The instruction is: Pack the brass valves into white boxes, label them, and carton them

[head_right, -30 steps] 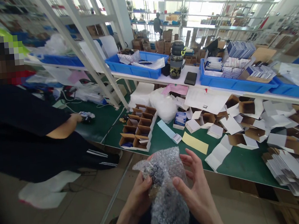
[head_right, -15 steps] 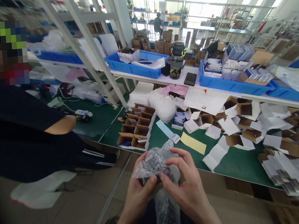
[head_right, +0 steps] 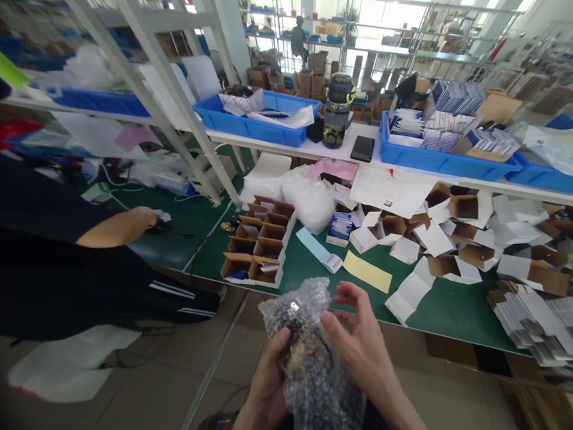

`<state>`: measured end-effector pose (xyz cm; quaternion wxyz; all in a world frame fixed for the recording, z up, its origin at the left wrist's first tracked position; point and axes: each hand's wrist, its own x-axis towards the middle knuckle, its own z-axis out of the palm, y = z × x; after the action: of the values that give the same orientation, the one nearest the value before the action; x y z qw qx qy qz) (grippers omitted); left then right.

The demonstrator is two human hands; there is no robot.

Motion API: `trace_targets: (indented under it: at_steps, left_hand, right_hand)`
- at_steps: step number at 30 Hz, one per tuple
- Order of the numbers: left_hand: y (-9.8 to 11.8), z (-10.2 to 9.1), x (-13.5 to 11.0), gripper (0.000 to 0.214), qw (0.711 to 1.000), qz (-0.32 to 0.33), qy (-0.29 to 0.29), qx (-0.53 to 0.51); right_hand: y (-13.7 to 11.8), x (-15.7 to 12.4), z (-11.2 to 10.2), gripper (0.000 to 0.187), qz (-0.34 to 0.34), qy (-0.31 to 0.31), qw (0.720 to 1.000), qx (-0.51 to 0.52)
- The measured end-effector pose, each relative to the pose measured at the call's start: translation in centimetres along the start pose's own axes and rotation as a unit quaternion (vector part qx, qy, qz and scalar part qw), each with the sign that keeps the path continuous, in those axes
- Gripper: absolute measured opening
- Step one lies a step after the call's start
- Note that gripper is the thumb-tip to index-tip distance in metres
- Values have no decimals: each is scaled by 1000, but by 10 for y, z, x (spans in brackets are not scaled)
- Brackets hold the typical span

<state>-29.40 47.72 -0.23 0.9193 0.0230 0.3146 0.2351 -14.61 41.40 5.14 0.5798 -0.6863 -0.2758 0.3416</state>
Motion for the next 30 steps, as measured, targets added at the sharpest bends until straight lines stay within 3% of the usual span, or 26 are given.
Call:
trace_targets:
  at_steps: [2, 5, 9, 13, 19, 21, 23, 24, 27, 30]
  left_hand:
    - [4, -6, 4, 46, 998, -51, -25, -24]
    - [8, -17, 8, 50, 991, -104, -73, -52]
    - [9, -26, 9, 51, 986, -103, -109, -66]
    - [10, -27, 6, 51, 989, -97, -98, -47]
    - [15, -21, -1, 55, 994, -87, -68, 15]
    - [13, -16, -1, 56, 998, -19, -41, 53]
    - [9, -9, 0, 59, 993, 61, -2, 104]
    - [6, -4, 2, 60, 986, 99, 16, 133]
    - [-1, 8, 6, 63, 949, 207, 73, 225]
    - [-3, 17, 5, 60, 911, 271, 121, 288]
  right_hand:
    - [0, 2, -8, 61, 64, -52, 996, -23]
    - [-5, 8, -16, 50, 131, -113, 985, 5]
    - [-13, 18, -20, 46, 169, -90, 978, 80]
    - [-11, 18, -19, 50, 199, -91, 968, 122]
    - [-10, 5, -16, 45, 246, -260, 915, 186]
    - [-8, 6, -14, 37, 197, -229, 943, 139]
    - [-1, 7, -10, 26, 94, -147, 985, 3]
    - [3, 7, -6, 21, 34, -103, 990, -85]
    - [15, 1, 9, 23, -114, -9, 946, -304]
    - [20, -12, 24, 32, -195, 8, 899, -392]
